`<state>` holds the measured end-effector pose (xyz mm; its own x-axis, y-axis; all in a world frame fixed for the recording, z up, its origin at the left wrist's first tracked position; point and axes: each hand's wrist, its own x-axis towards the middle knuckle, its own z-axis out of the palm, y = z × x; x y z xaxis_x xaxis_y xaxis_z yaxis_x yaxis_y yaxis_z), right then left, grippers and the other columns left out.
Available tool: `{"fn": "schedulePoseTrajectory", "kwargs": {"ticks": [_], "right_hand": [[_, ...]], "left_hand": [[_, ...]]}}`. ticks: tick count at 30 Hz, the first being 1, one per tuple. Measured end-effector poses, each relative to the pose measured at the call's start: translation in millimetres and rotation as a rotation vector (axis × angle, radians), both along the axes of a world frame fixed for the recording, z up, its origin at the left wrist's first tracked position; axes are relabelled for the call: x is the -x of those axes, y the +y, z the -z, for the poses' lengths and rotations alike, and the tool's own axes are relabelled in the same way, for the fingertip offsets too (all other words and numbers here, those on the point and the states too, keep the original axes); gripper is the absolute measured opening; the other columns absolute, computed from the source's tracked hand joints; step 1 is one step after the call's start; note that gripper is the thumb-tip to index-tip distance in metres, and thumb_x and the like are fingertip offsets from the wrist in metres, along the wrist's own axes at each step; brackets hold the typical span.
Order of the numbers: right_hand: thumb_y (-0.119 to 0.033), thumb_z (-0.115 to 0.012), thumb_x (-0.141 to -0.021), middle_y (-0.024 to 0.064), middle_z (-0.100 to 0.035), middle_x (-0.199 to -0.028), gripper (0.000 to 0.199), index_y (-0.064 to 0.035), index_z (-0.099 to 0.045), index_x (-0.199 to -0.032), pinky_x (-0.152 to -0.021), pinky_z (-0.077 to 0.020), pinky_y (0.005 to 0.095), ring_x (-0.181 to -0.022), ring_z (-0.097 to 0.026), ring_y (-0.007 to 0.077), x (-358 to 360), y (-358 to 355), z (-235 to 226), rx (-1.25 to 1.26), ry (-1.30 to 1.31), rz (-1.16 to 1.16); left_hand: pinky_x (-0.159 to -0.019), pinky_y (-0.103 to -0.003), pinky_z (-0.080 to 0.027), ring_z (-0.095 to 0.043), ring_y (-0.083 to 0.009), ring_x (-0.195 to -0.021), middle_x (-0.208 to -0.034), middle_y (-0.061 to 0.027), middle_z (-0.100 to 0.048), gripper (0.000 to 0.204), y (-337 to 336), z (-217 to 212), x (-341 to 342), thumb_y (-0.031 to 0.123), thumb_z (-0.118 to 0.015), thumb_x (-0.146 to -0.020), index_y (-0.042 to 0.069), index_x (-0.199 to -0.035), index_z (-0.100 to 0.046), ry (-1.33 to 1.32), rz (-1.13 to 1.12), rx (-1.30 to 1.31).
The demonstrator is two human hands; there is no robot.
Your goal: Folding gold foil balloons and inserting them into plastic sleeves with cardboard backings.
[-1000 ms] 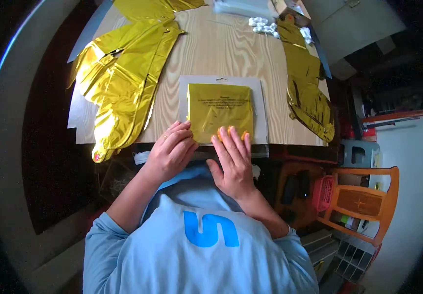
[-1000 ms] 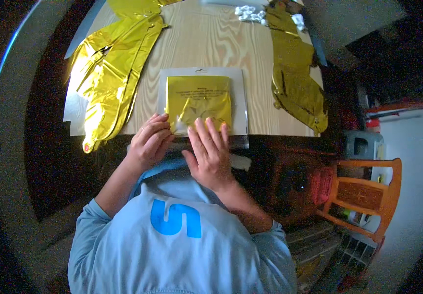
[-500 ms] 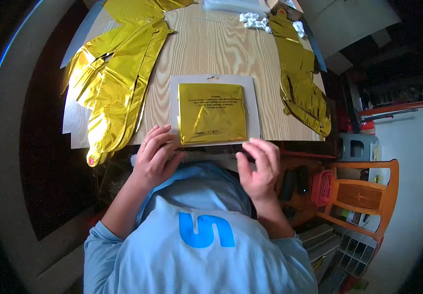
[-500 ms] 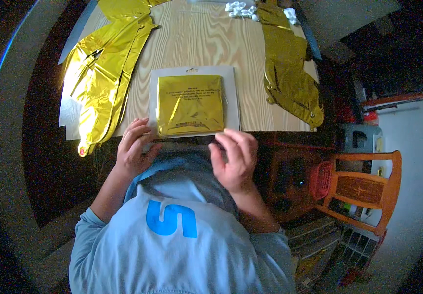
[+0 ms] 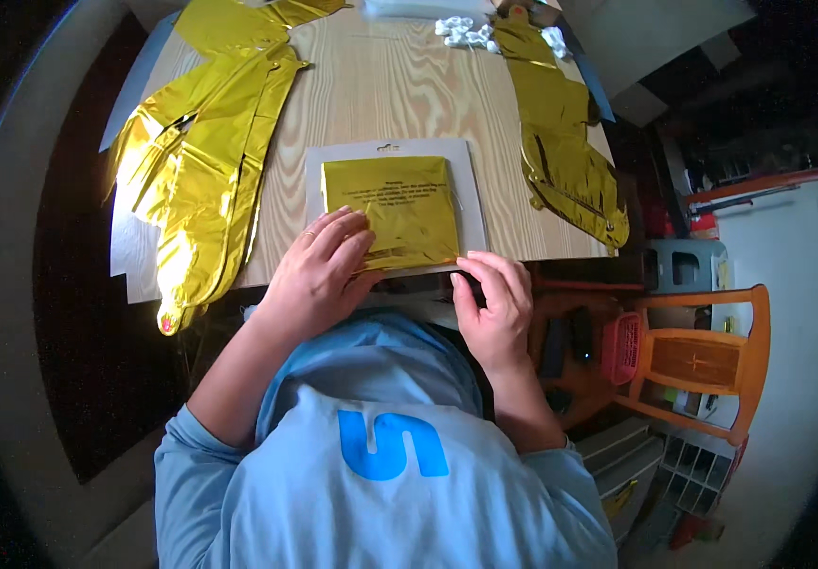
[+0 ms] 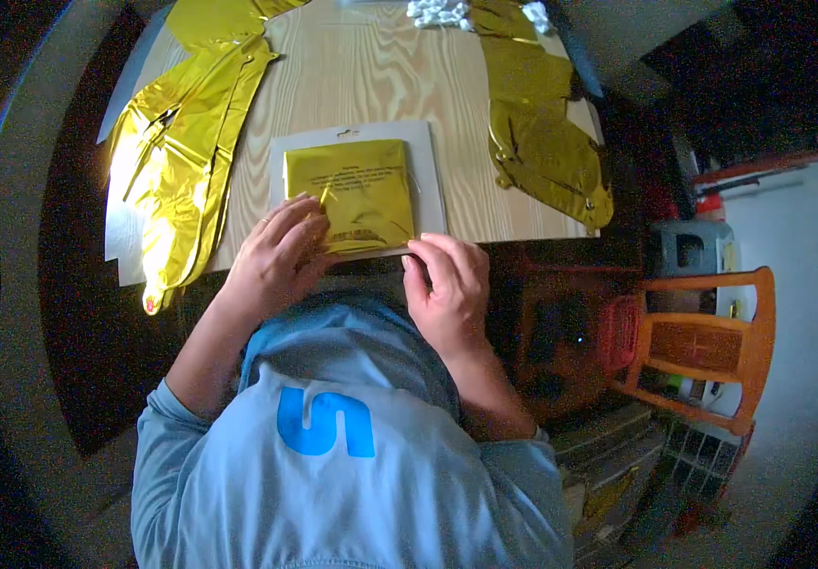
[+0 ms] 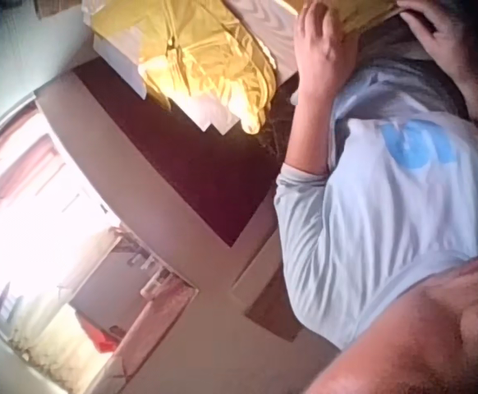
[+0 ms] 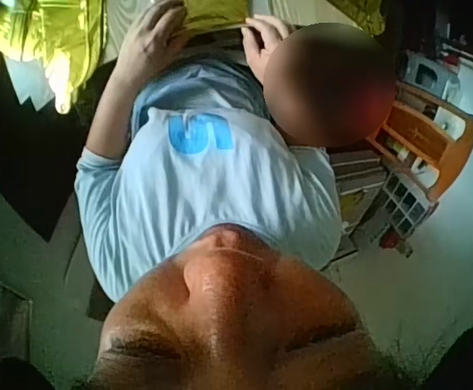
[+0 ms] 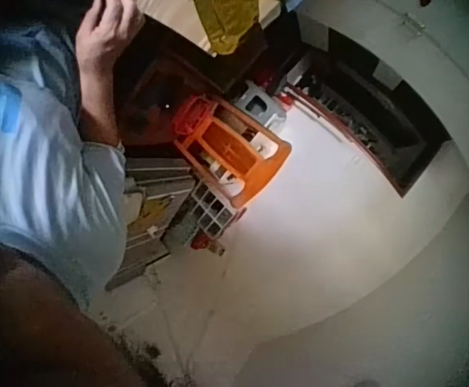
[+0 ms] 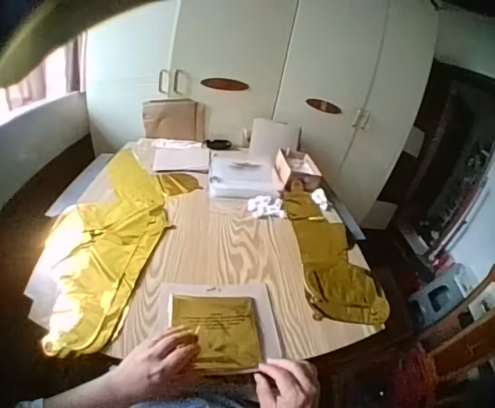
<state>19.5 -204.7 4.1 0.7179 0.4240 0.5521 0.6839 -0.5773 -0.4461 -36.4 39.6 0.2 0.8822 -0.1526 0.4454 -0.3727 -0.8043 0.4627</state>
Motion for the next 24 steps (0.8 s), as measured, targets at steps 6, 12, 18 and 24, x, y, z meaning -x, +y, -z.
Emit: {"fn": "schedulePoseTrajectory", "kwargs": {"ticks": [6,12,18,24], "right_hand": [[-0.006,-0.075,-0.078,0.0063,-0.063,-0.094,0.017,-0.0071,-0.066,-0.094,-0.081,-0.0464,0.0403,-0.087,-0.061,0.0274,2,2,6,-0.008,-0.068,-0.045],[-0.009,-0.073,-0.080,0.0103,-0.063,-0.105,0.025,-0.0030,-0.067,-0.104,-0.088,-0.0467,0.0430,-0.101,-0.061,0.0287,11,10,10,-0.008,-0.089,-0.111],[-0.008,-0.061,-0.088,0.0203,-0.062,-0.120,0.027,0.0050,-0.065,-0.111,-0.090,-0.0507,0.0414,-0.108,-0.061,0.0325,3,27,6,0.127,-0.204,-0.164],[-0.008,-0.062,-0.086,0.0242,-0.065,-0.113,0.029,0.0098,-0.065,-0.109,-0.077,-0.0531,0.0377,-0.101,-0.063,0.0322,-28,42,-2,0.455,-0.389,-0.200]], "left_hand": [[-0.102,-0.047,-0.050,-0.061,-0.0366,-0.116,-0.119,-0.0175,-0.064,0.040,0,-5,-3,0.015,-0.080,-0.076,0.002,-0.111,-0.063,-0.075,0.042,-0.116],[-0.096,-0.044,-0.054,-0.068,-0.0342,-0.103,-0.106,-0.0161,-0.069,0.022,1,-2,-7,0.003,-0.073,-0.081,0.000,-0.101,-0.066,-0.136,0.017,-0.056],[-0.089,-0.042,-0.056,-0.069,-0.0333,-0.098,-0.103,-0.0168,-0.070,0.015,-2,-2,-10,-0.001,-0.070,-0.084,-0.002,-0.099,-0.067,-0.165,-0.046,-0.005],[-0.084,-0.040,-0.056,-0.069,-0.0317,-0.094,-0.101,-0.0150,-0.069,0.016,-3,-8,-24,0.002,-0.071,-0.084,0.000,-0.099,-0.067,-0.177,-0.088,0.029]]}}
